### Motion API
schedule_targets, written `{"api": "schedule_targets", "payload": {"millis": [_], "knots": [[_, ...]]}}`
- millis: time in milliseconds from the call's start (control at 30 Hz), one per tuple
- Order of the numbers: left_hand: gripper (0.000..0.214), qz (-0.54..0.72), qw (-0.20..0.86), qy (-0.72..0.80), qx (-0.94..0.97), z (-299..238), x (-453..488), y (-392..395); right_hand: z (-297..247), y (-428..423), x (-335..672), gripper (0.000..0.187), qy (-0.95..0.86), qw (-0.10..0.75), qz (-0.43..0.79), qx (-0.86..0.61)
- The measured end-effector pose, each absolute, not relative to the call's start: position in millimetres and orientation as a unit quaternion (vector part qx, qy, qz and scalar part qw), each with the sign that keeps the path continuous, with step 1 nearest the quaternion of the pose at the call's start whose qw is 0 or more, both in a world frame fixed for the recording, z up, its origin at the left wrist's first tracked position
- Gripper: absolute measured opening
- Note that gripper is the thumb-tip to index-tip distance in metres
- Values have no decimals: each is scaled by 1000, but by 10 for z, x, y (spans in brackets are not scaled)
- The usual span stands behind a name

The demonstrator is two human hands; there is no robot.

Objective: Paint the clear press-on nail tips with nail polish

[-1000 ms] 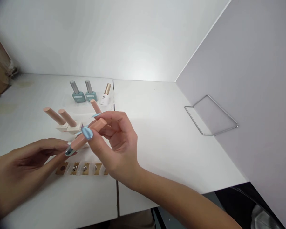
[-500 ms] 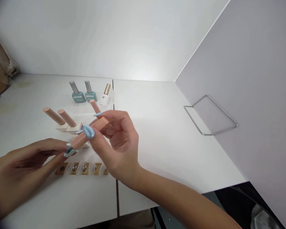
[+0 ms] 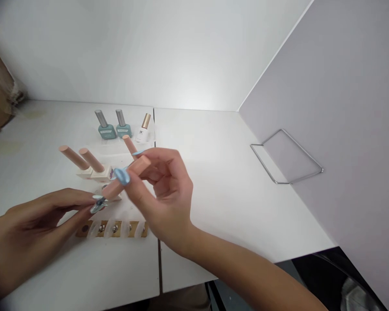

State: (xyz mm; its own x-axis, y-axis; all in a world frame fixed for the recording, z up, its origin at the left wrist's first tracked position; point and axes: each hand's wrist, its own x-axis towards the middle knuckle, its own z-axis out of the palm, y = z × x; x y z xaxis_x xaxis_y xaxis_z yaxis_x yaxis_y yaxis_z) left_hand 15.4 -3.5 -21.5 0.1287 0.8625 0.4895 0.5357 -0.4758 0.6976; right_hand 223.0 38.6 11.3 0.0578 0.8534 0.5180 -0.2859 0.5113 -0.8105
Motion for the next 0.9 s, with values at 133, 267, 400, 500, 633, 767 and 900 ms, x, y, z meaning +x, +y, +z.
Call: {"api": "schedule_targets", "payload": {"millis": [133, 267, 400, 500, 633, 767, 900], "knots": [[14, 448, 192, 466, 738, -171, 157, -45, 107, 375, 2219, 20, -572, 664, 413, -247], [13, 448, 165, 458, 750, -181, 138, -50, 115, 402, 2216, 20, -542, 665, 413, -307], [12, 452, 163, 467, 743, -192, 131, -59, 142, 436, 2247, 16, -527, 661, 414, -337], [14, 458, 199, 475, 724, -174, 144, -53, 161, 442, 2268, 15, -513, 658, 420, -358], [17, 482, 270, 470, 688, -110, 153, -33, 190, 435, 2275, 14, -496, 657, 440, -358], [17, 509, 288, 447, 677, 5, 155, -30, 248, 417, 2272, 15, -480, 659, 464, -347], [17, 543, 286, 428, 664, 158, 167, -59, 320, 373, 2263, 15, -474, 661, 460, -357]]}}
